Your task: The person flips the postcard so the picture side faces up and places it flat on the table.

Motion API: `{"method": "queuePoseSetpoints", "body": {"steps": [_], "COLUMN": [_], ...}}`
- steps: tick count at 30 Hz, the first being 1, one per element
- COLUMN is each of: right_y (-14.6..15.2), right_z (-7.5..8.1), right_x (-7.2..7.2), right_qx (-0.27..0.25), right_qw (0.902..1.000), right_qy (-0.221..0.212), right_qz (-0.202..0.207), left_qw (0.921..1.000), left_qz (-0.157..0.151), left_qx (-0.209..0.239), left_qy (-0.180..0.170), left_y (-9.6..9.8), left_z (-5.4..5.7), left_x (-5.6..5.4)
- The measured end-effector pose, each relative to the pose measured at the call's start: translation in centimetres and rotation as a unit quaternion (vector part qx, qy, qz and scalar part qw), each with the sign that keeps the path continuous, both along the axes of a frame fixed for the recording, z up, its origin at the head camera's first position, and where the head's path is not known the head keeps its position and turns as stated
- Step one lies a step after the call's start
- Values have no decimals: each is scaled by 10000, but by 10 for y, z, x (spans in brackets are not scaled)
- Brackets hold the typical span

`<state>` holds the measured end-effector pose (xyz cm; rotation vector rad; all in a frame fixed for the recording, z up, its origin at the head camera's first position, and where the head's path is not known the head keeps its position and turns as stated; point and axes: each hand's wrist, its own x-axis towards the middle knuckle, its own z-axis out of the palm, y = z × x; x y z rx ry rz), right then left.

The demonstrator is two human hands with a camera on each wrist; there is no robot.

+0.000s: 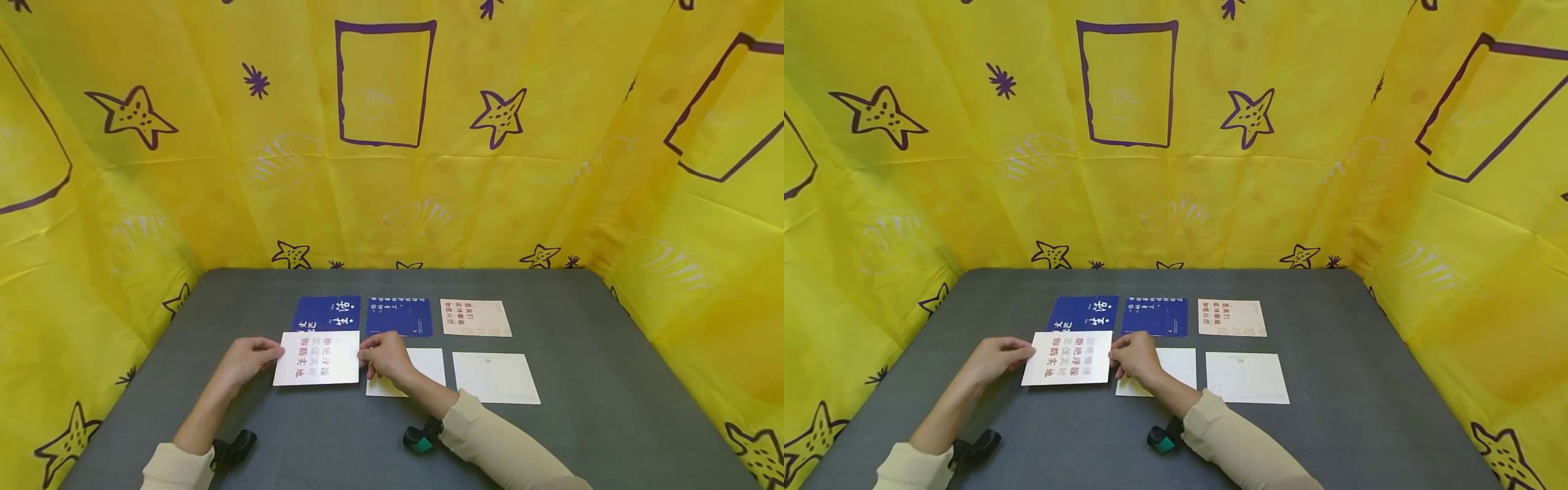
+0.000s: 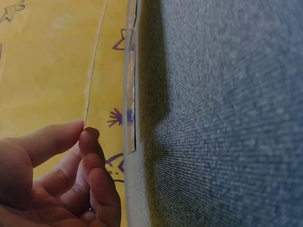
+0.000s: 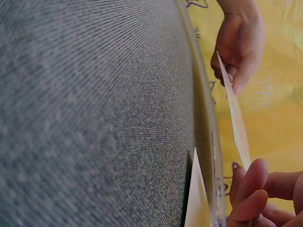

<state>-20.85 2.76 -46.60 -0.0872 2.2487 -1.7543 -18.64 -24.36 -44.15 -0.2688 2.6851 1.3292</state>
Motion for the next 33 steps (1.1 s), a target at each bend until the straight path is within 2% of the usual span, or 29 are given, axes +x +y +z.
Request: {"method": "queuePoseSetpoints", "body": {"steps": [6, 15, 22, 26, 33], "right_y": [-2, -2, 3, 9, 25], "right_z": [0, -4, -5, -1, 9], "right_x": [2, 0, -3, -3, -4], "right_qx": [83, -18, 26, 51, 294], "right_qw": [9999, 9993, 9976, 9971, 9955], "right_qy": [-79, -241, -441, -349, 68], "right_qz": [61, 269, 533, 678, 903], "left_qw": [9998, 9980, 9983, 9983, 9984], "left_qz": [-173, -332, -360, -366, -408], "left_qx": [-67, -404, -341, -393, -351], "left_qy": [-124, -342, -316, -224, 199], "left_y": [-2, -1, -3, -3, 9], "left_z": [-4, -8, -8, -8, -3], "left_x": [-4, -5, -4, -3, -2]}}
